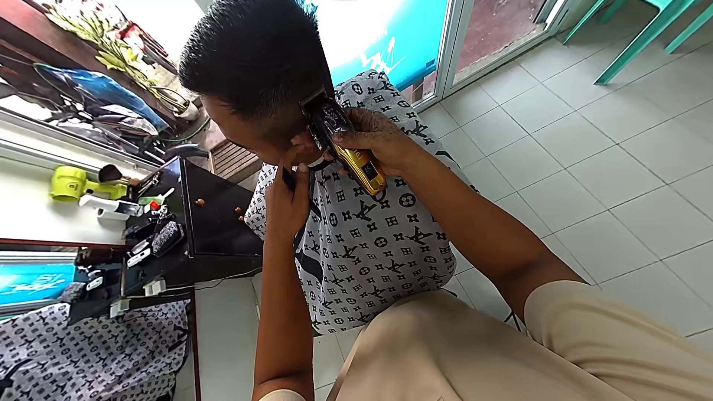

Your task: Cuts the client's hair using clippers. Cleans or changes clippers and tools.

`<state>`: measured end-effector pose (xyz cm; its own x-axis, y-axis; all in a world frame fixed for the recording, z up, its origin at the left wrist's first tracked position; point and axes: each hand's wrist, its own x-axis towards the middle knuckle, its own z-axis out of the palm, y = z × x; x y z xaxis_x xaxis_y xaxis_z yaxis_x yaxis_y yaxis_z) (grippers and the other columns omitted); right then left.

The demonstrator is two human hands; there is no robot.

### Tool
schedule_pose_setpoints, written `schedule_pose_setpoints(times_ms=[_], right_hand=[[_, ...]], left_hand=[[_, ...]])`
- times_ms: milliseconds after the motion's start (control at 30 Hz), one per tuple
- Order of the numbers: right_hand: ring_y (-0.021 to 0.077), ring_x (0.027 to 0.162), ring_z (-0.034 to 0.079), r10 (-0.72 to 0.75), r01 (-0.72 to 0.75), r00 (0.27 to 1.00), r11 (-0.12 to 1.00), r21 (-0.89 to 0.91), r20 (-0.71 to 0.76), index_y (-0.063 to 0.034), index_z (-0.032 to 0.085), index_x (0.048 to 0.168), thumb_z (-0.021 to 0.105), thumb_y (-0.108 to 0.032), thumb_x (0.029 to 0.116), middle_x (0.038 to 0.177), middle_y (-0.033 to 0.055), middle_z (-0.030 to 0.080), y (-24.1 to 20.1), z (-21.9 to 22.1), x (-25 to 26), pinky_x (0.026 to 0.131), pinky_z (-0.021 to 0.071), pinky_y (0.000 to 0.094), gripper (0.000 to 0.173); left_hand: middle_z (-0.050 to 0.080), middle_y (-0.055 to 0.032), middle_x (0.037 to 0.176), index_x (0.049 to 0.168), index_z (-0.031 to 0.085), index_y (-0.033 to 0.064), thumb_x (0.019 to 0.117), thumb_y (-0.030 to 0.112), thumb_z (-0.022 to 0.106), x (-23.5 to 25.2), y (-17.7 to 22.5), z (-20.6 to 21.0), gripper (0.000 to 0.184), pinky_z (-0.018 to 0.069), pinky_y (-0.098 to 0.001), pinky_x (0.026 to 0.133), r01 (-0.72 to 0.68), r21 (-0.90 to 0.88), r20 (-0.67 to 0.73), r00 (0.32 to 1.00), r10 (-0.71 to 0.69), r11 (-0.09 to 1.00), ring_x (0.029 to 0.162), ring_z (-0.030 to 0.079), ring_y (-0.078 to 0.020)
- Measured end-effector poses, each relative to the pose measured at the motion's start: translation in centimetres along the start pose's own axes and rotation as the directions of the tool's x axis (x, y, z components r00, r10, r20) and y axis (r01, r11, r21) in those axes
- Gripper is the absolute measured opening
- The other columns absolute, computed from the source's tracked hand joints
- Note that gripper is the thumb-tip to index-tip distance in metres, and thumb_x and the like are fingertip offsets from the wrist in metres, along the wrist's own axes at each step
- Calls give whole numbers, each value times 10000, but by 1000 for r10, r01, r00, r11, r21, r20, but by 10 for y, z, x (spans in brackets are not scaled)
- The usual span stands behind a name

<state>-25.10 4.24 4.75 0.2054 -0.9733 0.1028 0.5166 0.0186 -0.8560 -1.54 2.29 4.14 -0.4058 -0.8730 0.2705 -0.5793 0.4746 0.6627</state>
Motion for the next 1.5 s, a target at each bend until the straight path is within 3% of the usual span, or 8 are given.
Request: schedule_pose_setpoints(times_ms=[300,433,800,867,933,1033,1200,1500], right_hand=[[222,865,720,-25,26,1000,998,-50,14,-13,486,1291,623,-46,973,1025,118,674,-4,9,1,696,642,375,348],[225,861,724,68,-70,997,995,-76,-30,-14,499,1304,629,-52,981,1040,124,677,-3,13,-3,693,641,372,351],[207,888,719,-6,-12,998,965,-262,-65,8,482,1350,714,-91,940,1094,132,675,-14,34,-5,736,641,356,481],[213,887,719,-26,5,996,969,-247,-81,0,490,1355,714,-107,940,1097,132,678,-18,35,-11,727,642,361,484],[239,888,723,-31,10,992,986,-166,-125,-17,489,1363,684,-112,944,1093,133,675,-15,28,-22,710,650,390,472],[241,927,727,-26,5,975,995,-96,-221,-53,496,1352,628,-142,970,1091,116,687,-9,17,-41,733,650,409,413],[249,954,735,-20,-10,959,994,-105,-282,-85,506,1357,624,-170,965,1126,114,699,-5,7,-64,725,655,409,418],[240,931,738,-16,-14,968,993,-116,-251,-71,504,1303,613,-149,955,1084,105,701,-4,19,-58,717,655,405,373]], left_hand=[[576,19,746,1449,545,173,1105,338,421,0,0,0,401,497,-267,592,-17,-18,-4,1000,17,1000,593,546,-63],[567,15,720,1461,536,174,1107,338,422,1,-1,-2,406,494,-271,574,-30,-18,-8,1000,30,999,570,541,-71],[578,24,726,1394,577,130,1101,348,430,-3,3,-10,394,501,-273,592,-16,-79,-14,1000,15,997,592,555,-63],[572,69,729,1250,576,73,1090,261,445,0,9,-27,279,498,-222,584,-31,-370,-131,991,-20,929,605,553,-26],[602,123,738,1045,516,207,1101,209,380,9,21,-55,147,509,-172,573,-71,-720,-196,975,-103,691,623,578,0],[689,71,912,1023,562,213,1118,225,321,22,37,-87,260,572,-185,720,-41,-905,-115,982,-151,423,805,672,-31],[733,-28,977,1131,598,97,1103,239,474,39,21,-81,190,615,-225,722,95,-877,-83,935,-345,471,839,733,-104],[707,-28,942,1102,525,128,1106,205,447,42,-1,-88,110,611,-246,724,59,-908,-87,942,-325,415,812,719,-120]])
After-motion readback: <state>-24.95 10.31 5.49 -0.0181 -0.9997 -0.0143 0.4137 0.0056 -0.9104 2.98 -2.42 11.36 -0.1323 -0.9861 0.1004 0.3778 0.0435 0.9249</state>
